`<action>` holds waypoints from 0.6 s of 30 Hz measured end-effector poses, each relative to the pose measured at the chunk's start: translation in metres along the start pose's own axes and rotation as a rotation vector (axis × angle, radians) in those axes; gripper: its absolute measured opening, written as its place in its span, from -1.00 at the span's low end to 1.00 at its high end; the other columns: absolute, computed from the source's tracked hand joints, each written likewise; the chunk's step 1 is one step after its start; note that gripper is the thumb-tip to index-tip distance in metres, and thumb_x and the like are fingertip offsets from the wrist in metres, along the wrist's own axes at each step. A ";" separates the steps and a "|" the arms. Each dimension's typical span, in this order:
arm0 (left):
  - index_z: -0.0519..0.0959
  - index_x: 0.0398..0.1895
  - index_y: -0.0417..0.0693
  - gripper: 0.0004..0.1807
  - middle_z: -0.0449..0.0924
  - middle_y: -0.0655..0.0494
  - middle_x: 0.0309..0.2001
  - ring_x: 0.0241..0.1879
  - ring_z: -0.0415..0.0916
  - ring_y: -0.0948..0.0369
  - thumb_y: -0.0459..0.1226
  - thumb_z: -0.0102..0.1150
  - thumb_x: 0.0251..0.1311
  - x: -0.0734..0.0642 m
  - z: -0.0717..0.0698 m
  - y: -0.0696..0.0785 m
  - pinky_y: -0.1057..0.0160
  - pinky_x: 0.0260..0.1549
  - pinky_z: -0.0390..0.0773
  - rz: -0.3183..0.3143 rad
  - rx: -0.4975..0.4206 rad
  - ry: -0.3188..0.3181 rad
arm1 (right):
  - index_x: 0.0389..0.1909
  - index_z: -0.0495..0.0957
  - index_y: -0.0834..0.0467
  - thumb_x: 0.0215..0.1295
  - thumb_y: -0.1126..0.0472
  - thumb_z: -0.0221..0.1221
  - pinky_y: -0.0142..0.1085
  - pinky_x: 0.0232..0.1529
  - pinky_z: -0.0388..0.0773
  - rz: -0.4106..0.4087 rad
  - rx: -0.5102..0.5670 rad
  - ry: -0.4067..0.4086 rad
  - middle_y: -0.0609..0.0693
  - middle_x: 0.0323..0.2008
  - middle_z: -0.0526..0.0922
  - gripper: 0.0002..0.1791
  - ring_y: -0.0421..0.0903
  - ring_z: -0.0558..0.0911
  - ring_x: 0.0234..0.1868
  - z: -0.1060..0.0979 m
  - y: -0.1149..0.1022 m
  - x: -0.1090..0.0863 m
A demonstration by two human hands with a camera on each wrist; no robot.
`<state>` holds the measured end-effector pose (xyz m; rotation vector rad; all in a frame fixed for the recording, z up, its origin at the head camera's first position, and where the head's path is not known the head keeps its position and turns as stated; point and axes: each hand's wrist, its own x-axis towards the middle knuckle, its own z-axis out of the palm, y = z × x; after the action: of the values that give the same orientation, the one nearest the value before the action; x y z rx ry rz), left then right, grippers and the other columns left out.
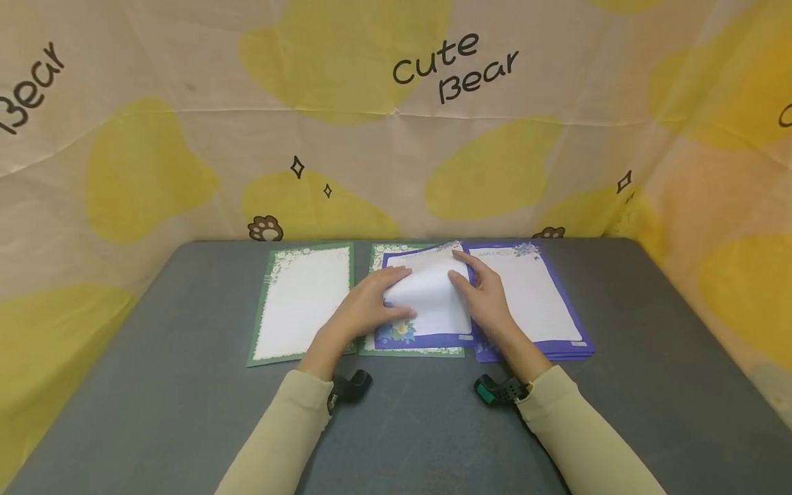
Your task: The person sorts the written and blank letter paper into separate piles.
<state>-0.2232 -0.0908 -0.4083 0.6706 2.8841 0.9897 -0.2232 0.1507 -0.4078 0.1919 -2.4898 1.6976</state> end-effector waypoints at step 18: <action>0.60 0.26 0.01 -0.60 0.60 0.02 0.26 -0.56 0.35 0.33 -0.28 0.23 0.37 0.003 0.000 0.020 0.42 -0.55 0.40 -0.046 -0.583 0.327 | 0.48 0.34 0.04 0.45 0.19 0.19 0.00 0.51 0.28 0.023 0.073 0.028 0.06 0.54 0.28 -0.40 0.06 0.26 0.57 -0.035 -0.013 0.002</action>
<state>-0.2181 -0.0756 -0.3965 0.4228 2.5939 1.9674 -0.2214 0.1788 -0.3827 0.1463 -2.4217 1.7889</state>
